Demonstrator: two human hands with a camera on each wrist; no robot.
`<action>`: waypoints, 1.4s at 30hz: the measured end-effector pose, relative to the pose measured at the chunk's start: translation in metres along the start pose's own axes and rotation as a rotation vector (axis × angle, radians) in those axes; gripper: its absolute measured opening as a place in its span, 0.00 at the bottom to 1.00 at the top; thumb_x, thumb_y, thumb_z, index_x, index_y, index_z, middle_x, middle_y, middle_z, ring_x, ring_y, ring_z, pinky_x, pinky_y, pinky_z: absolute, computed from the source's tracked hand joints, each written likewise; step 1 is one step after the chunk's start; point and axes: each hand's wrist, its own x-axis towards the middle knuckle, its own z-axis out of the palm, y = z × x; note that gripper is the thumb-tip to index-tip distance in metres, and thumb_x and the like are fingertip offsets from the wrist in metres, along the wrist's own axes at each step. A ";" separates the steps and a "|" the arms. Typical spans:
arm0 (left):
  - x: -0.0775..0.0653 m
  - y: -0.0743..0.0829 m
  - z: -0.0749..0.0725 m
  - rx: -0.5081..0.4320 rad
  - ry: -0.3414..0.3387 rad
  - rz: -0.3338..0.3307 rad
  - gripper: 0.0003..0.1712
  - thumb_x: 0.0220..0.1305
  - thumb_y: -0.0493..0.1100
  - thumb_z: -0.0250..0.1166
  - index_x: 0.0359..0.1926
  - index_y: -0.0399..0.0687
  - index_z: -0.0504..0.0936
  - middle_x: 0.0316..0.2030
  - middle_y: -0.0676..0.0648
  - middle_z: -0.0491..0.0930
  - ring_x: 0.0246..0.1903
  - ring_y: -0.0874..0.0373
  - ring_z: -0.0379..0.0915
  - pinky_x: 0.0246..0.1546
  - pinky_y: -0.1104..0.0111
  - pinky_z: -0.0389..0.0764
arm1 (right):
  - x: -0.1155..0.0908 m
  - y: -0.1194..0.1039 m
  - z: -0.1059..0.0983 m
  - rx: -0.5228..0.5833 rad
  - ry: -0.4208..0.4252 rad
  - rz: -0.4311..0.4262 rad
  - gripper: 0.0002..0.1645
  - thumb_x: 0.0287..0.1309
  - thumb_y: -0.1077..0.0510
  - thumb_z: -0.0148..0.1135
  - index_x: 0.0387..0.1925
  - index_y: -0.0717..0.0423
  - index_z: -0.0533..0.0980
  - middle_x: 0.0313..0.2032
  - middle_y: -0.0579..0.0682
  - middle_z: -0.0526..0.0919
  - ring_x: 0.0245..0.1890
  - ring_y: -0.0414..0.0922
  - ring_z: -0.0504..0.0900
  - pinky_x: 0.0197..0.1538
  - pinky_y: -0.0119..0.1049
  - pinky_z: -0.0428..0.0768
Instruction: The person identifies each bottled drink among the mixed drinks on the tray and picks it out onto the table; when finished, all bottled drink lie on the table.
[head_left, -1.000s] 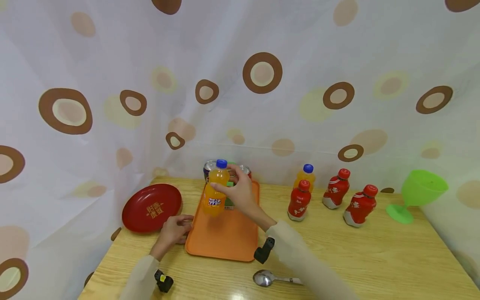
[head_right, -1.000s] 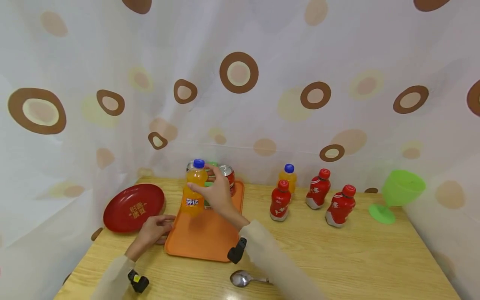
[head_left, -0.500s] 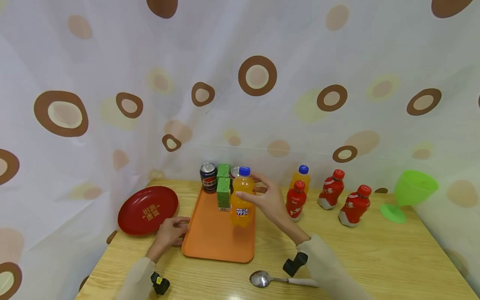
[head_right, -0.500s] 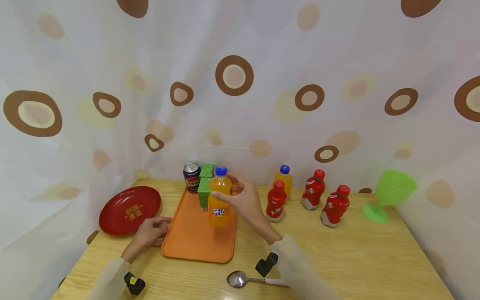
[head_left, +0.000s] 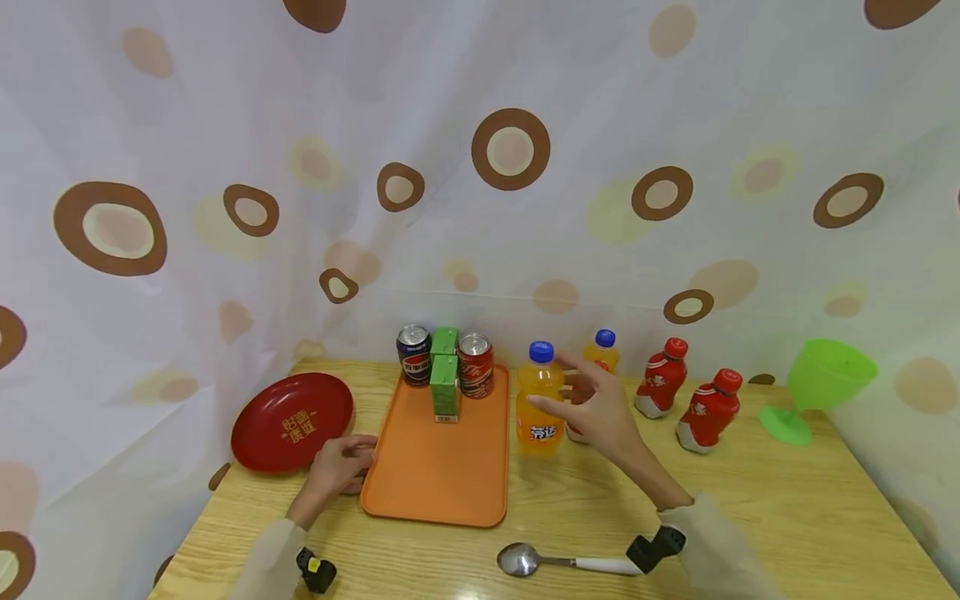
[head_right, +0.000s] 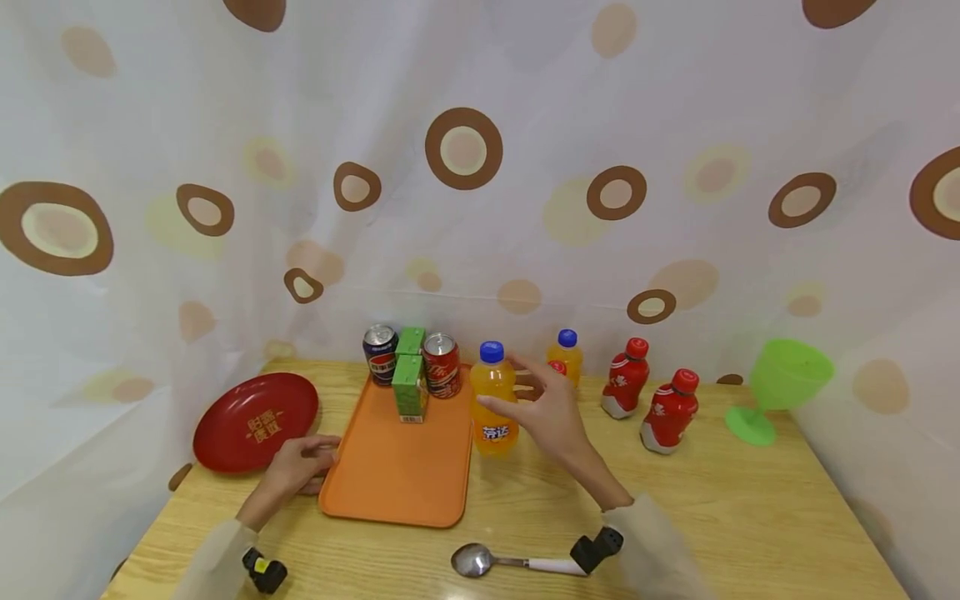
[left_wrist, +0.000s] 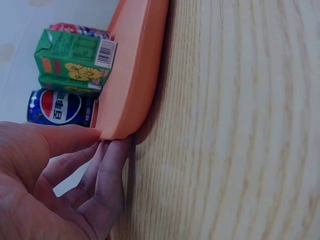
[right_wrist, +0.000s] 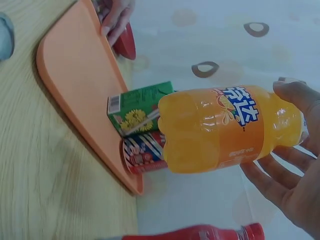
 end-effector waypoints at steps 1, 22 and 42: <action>0.000 -0.001 0.000 -0.004 -0.001 0.000 0.19 0.71 0.33 0.64 0.60 0.34 0.83 0.43 0.39 0.87 0.39 0.52 0.87 0.28 0.60 0.89 | -0.002 0.001 -0.005 -0.005 0.006 -0.006 0.41 0.58 0.54 0.79 0.72 0.55 0.74 0.64 0.58 0.80 0.55 0.56 0.84 0.57 0.52 0.85; -0.001 0.000 0.000 -0.020 -0.013 0.029 0.19 0.71 0.33 0.64 0.61 0.32 0.83 0.41 0.39 0.86 0.37 0.52 0.86 0.28 0.59 0.89 | -0.040 0.051 -0.091 -0.172 0.246 -0.070 0.38 0.55 0.62 0.80 0.67 0.61 0.77 0.51 0.39 0.82 0.45 0.26 0.80 0.47 0.18 0.82; -0.001 0.000 -0.001 -0.016 -0.017 0.019 0.20 0.72 0.34 0.64 0.61 0.32 0.82 0.41 0.39 0.85 0.36 0.54 0.86 0.28 0.61 0.89 | -0.046 0.124 -0.091 -0.229 0.248 -0.043 0.41 0.61 0.62 0.76 0.72 0.67 0.69 0.64 0.67 0.78 0.52 0.33 0.85 0.50 0.18 0.80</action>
